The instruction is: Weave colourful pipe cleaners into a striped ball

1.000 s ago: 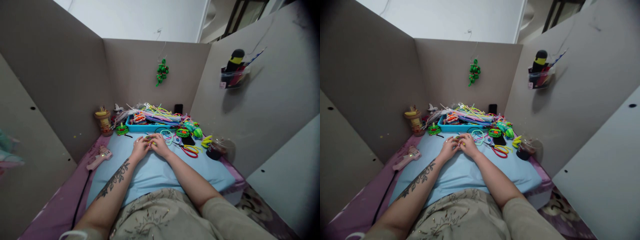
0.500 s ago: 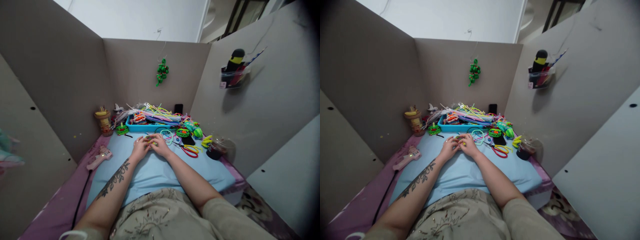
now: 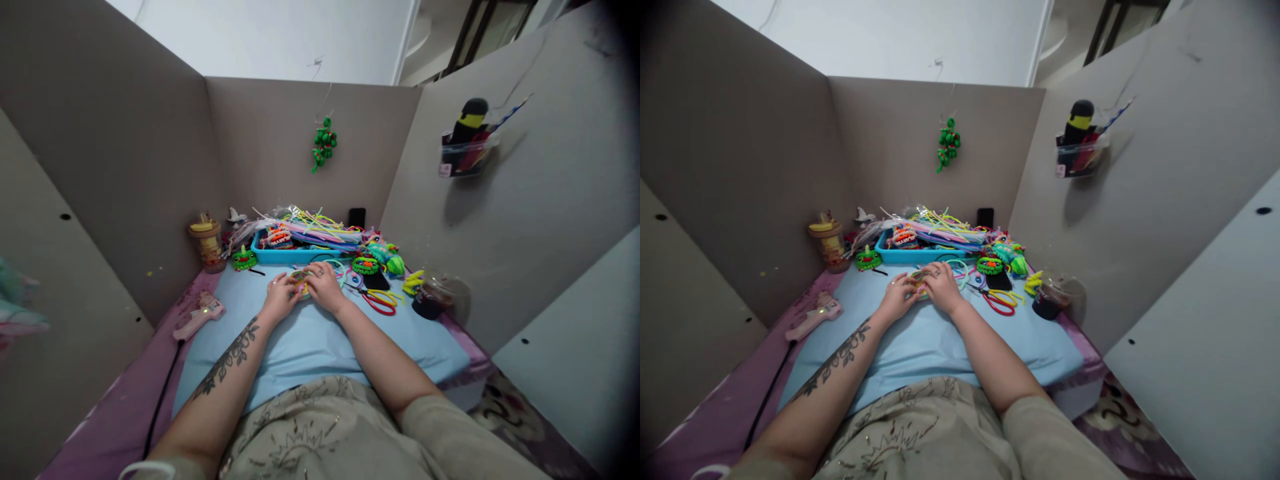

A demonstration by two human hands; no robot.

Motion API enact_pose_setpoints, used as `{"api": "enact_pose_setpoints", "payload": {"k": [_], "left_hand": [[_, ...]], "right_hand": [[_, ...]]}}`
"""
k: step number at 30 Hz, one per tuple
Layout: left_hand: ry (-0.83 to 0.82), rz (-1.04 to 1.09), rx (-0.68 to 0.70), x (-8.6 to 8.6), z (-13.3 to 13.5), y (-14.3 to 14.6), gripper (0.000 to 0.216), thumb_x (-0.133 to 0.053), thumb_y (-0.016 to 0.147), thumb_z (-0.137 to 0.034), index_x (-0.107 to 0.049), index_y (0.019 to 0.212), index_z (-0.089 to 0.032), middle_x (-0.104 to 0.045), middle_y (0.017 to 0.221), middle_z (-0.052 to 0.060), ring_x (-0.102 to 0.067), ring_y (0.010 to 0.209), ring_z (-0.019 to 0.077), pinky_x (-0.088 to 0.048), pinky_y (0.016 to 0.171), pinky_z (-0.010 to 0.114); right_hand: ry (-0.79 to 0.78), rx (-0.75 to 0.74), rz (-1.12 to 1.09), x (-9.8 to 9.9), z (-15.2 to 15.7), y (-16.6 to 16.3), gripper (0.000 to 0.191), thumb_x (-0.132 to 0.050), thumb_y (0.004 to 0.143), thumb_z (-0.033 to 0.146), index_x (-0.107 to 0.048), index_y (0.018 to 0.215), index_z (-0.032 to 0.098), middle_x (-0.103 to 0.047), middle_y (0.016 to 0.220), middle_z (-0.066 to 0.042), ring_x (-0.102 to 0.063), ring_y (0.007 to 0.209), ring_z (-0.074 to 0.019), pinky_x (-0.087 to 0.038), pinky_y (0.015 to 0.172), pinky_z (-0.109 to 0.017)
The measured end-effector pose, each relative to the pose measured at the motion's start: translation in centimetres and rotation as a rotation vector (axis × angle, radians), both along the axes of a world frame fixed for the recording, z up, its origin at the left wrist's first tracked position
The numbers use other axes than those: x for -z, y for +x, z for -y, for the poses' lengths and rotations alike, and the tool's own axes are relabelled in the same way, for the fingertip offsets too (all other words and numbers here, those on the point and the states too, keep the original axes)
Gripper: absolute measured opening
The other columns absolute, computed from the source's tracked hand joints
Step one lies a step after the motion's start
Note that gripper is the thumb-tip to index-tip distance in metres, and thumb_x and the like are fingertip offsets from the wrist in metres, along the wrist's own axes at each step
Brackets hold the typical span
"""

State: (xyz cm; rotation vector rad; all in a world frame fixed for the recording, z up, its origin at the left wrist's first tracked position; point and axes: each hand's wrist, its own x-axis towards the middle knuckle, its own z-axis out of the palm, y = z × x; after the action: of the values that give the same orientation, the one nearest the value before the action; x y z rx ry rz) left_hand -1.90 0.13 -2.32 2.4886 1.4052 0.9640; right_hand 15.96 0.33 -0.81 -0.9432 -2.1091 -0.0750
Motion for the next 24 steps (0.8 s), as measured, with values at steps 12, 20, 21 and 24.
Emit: {"api": "enact_pose_setpoints", "payload": {"k": [12, 20, 21, 24], "left_hand": [[-0.001, 0.001, -0.016, 0.1, 0.0, 0.0, 0.013, -0.061, 0.079, -0.029, -0.072, 0.085, -0.025, -0.065, 0.109, 0.004, -0.042, 0.121, 0.027, -0.034, 0.104, 0.049], [0.0, -0.014, 0.02, 0.1, 0.0, 0.1, 0.011, -0.063, 0.079, -0.029, -0.072, 0.084, -0.025, -0.064, 0.11, 0.003, -0.044, 0.119, 0.0254, -0.032, 0.105, 0.049], [0.001, -0.018, 0.023, 0.1, 0.1, 0.1, 0.011, -0.063, 0.079, -0.03, -0.072, 0.084, -0.025, -0.064, 0.11, 0.003, -0.044, 0.119, 0.0254, -0.032, 0.105, 0.049], [0.003, -0.039, 0.019, 0.0, 0.2, 0.1, 0.012, -0.063, 0.079, -0.031, -0.072, 0.085, -0.025, -0.064, 0.111, 0.003, -0.04, 0.123, 0.0277, -0.032, 0.103, 0.05]], "right_hand": [[-0.273, -0.048, -0.24, 1.3, -0.8, -0.8, 0.005, -0.063, 0.075, 0.02, -0.068, 0.073, 0.021, -0.058, 0.113, -0.007, -0.047, 0.112, -0.023, -0.033, 0.099, -0.045], [-0.395, -0.015, -0.326, 1.3, -0.9, -1.2, 0.005, -0.063, 0.072, 0.018, -0.066, 0.07, 0.02, -0.055, 0.116, -0.007, -0.045, 0.116, -0.023, -0.029, 0.102, -0.042], [-0.406, -0.015, -0.323, 1.2, -0.9, -1.0, 0.005, -0.063, 0.072, 0.018, -0.066, 0.068, 0.02, -0.054, 0.117, -0.006, -0.043, 0.117, -0.0232, -0.028, 0.103, -0.042], [-0.431, -0.028, -0.303, 0.8, -1.1, -0.5, 0.007, -0.064, 0.069, 0.018, -0.066, 0.063, 0.02, -0.052, 0.12, -0.005, -0.039, 0.12, -0.0238, -0.025, 0.105, -0.042]]}}
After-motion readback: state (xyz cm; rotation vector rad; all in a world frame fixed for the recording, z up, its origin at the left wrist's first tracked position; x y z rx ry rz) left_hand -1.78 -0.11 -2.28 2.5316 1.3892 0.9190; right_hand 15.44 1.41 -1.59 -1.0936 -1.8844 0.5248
